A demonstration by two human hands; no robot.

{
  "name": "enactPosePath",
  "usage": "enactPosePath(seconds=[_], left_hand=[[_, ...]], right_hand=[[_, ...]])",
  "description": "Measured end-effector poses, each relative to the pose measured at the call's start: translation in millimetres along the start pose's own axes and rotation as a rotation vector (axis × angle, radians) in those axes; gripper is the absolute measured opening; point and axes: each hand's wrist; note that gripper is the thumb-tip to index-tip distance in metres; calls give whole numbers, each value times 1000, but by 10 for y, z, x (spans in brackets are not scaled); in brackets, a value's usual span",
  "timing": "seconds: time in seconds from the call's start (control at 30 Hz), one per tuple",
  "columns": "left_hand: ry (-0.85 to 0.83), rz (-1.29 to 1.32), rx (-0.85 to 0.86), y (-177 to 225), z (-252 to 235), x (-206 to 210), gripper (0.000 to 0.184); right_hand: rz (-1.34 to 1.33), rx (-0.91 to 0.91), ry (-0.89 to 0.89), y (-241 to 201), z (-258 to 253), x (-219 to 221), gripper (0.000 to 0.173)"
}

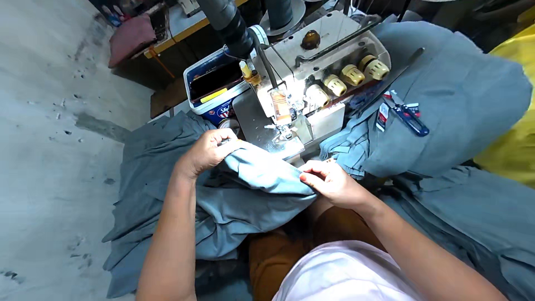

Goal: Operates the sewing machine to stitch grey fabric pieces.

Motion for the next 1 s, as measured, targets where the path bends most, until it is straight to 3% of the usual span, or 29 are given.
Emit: enactPosePath(seconds=[0.3, 0.43, 0.6, 0.8, 1.0], left_hand=[[7, -74, 35, -24, -120, 50, 8], [92, -318, -102, 40, -312, 165, 16], [22, -498, -337, 178, -650, 275, 31], [36, -512, -312, 281, -766, 338, 31], [222, -423, -325, 322, -813, 498, 25]], right_hand=[[-16, 13, 7, 90, 18, 23, 17], [-29, 73, 27, 68, 3, 48, 16], [-20, 78, 171, 22, -2, 157, 15], [16, 95, 319, -15, -19, 260, 14], [5, 11, 455, 21, -74, 339, 13]])
Point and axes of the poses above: each hand's wrist, its own z-axis away from the middle knuckle, its own x-axis out of the palm, y = z × x, and after that the axes turned 5 degrees about z, right-handed
